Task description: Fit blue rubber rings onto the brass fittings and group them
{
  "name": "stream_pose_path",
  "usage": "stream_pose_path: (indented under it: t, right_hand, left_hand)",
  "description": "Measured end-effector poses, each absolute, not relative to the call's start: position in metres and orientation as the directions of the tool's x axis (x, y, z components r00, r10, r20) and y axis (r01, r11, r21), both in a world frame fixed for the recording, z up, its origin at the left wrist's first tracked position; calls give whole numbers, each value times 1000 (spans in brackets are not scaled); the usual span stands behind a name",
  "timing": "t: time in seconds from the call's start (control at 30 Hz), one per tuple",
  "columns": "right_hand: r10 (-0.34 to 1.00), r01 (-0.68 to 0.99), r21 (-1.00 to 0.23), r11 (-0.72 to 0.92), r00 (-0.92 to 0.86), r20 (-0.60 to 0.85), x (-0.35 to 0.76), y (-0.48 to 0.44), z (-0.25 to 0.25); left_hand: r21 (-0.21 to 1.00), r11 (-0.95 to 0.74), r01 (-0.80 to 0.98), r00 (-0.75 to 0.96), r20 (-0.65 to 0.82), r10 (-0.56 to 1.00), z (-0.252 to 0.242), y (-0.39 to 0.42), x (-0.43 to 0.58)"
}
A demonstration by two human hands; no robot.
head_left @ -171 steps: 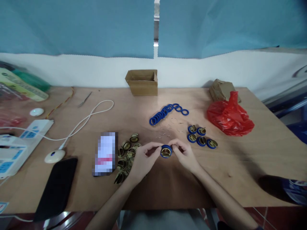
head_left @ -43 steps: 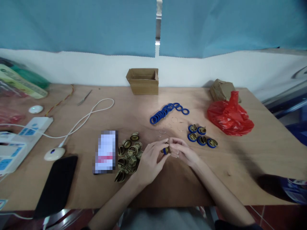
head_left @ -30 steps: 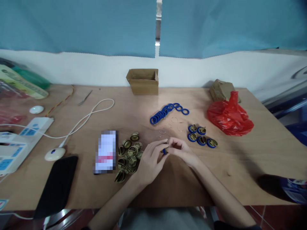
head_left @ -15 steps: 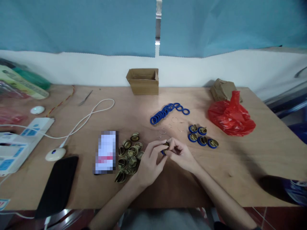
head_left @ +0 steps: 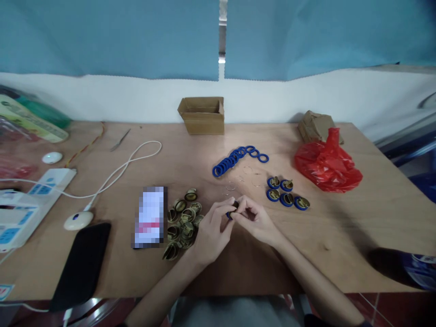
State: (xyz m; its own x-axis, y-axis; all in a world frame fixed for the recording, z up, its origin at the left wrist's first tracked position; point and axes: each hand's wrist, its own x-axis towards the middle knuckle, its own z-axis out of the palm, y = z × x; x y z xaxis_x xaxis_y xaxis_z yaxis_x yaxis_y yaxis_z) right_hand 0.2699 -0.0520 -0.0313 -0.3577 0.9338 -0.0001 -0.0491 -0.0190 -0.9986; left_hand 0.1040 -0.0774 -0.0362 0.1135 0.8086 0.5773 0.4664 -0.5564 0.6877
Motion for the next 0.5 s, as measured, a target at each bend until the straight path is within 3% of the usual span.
stream_pose_path:
  t: [0.17,0.33,0.5]
  right_hand:
    - [942,-35,-999,-31,-335,-17,268,-51,-28]
    - [968,-32,-999,8,-249,15,271,-50,-23]
    - [969,-5,-999,32,-243,32,273,-49,-25]
  left_hand:
    - [745,-531,404,112,535,837,-38,-78,104]
    - [890,-354,286,164,319,933,-35,-79,105]
    - [969,-221,110,229,192,954,-29,-78,103]
